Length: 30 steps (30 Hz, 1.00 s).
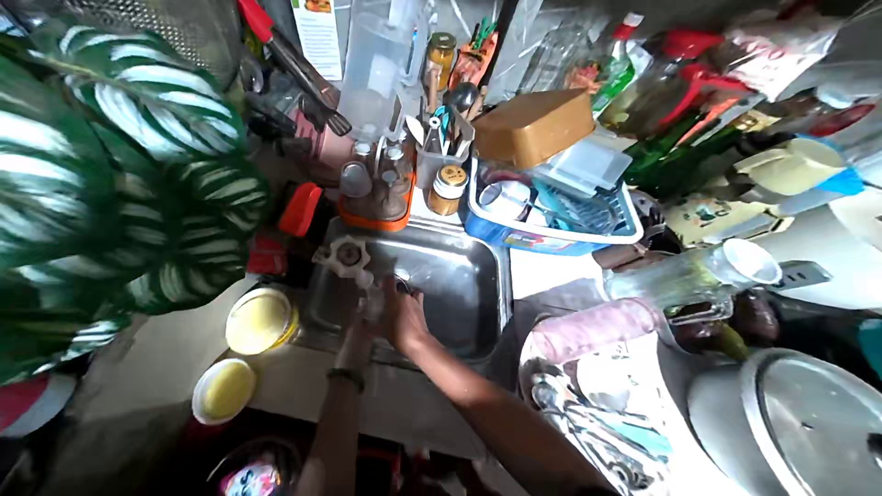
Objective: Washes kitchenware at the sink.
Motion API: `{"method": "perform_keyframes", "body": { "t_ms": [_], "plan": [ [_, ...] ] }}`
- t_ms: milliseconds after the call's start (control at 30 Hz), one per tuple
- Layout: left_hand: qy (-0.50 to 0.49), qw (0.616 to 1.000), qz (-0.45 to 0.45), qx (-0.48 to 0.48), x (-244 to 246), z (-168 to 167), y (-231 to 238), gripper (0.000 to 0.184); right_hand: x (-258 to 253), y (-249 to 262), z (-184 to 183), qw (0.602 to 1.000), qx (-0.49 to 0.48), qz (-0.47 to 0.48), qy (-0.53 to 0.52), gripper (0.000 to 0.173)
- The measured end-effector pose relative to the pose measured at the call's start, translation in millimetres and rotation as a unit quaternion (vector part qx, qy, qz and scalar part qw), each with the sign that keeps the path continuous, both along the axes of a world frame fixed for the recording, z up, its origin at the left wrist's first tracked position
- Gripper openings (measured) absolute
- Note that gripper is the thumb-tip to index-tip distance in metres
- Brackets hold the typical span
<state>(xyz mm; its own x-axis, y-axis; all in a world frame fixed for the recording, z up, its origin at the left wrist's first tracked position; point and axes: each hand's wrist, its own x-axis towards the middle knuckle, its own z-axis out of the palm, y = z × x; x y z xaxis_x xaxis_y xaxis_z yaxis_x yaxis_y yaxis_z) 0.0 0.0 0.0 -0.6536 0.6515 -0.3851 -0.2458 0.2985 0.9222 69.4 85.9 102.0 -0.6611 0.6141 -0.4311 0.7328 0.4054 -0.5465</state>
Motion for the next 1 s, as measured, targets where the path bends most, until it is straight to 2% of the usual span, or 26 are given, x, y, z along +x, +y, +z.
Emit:
{"method": "perform_keyframes", "body": {
  "t_ms": [67, 133, 167, 200, 267, 300, 333, 367, 400, 433, 467, 500, 533, 567, 600, 633, 667, 700, 733, 833, 900, 933, 1000],
  "plan": [
    [0.125, 0.991, -0.038, -0.028, 1, -13, 0, 0.049, -15, -9, -10, 0.995, -0.043, -0.082, 0.044, 0.054],
    [0.12, 0.993, -0.018, 0.012, -8, -27, 8, 0.047, -25, -13, -24, 0.986, -0.077, -0.127, 0.077, 0.046],
    [0.122, 0.992, -0.031, 0.009, -14, -28, 9, 0.048, -27, -13, -28, 0.988, -0.081, -0.107, 0.07, 0.043],
    [0.099, 0.994, -0.039, 0.012, -20, -25, 10, 0.047, -26, -13, -32, 0.994, -0.074, -0.059, 0.047, 0.042],
    [-0.05, 0.999, -0.002, 0.012, -30, -14, 17, 0.04, -18, -8, -42, 0.996, -0.058, 0.061, 0.012, 0.038],
    [-0.122, 0.992, 0.025, -0.011, -32, -6, 23, 0.042, -13, -1, -47, 0.993, -0.071, 0.094, 0.018, 0.036],
    [-0.19, 0.981, 0.032, -0.005, -34, -3, 26, 0.046, -10, 6, -51, 0.99, -0.102, 0.088, 0.043, 0.032],
    [-0.241, 0.969, 0.041, 0.025, -34, -8, 30, 0.045, -10, 12, -52, 0.985, -0.158, 0.034, 0.066, 0.03],
    [-0.274, 0.957, 0.054, 0.075, -31, -13, 31, 0.045, -13, 15, -52, 0.968, -0.219, -0.061, 0.107, 0.029],
    [-0.285, 0.947, 0.074, 0.127, -25, -16, 34, 0.04, -18, 14, -47, 0.935, -0.272, -0.165, 0.157, 0.028],
    [-0.292, 0.936, 0.106, 0.168, -20, -20, 39, 0.035, -24, 11, -42, 0.907, -0.296, -0.231, 0.188, 0.028],
    [-0.3, 0.928, 0.124, 0.183, -18, -22, 43, 0.039, -27, 6, -39, 0.912, -0.278, -0.236, 0.186, 0.028],
    [-0.298, 0.933, 0.123, 0.161, -19, -22, 41, 0.042, -27, 1, -38, 0.948, -0.225, -0.175, 0.144, 0.03],
    [-0.298, 0.94, 0.099, 0.132, -24, -20, 35, 0.045, -23, -2, -36, 0.983, -0.156, -0.061, 0.07, 0.034],
    [-0.299, 0.945, 0.075, 0.112, -27, -16, 30, 0.047, -18, -3, -36, 0.994, -0.085, 0.066, 0.005, 0.035],
    [-0.296, 0.949, 0.054, 0.094, -27, -10, 27, 0.045, -14, -1, -35, 0.986, -0.038, 0.156, -0.04, 0.034],
    [-0.296, 0.95, 0.036, 0.091, -27, -10, 23, 0.043, -11, 2, -34, 0.979, -0.02, 0.196, -0.049, 0.032],
    [-0.281, 0.954, 0.023, 0.103, -26, -14, 19, 0.037, -10, 7, -33, 0.981, -0.03, 0.191, -0.034, 0.03],
    [-0.25, 0.962, 0.007, 0.114, -25, -18, 16, 0.031, -10, 13, -32, 0.986, -0.056, 0.155, -0.006, 0.027],
    [-0.125, 0.986, 0.015, 0.111, -18, -10, 10, 0.036, -9, 25, -37, 0.979, -0.182, -0.043, 0.081, 0.03],
    [-0.037, 0.996, 0.018, 0.085, -11, 10, 7, 0.039, -3, 29, -50, 0.929, -0.266, -0.198, 0.162, 0.037],
    [0.036, 0.997, -0.023, 0.063, -9, 18, 5, 0.046, -1, 31, -57, 0.898, -0.294, -0.269, 0.187, 0.042],
    [0.196, 0.973, -0.107, 0.056, -8, 21, 2, 0.053, 2, 35, -69, 0.83, -0.343, -0.383, 0.217, 0.047]
  ]
}}
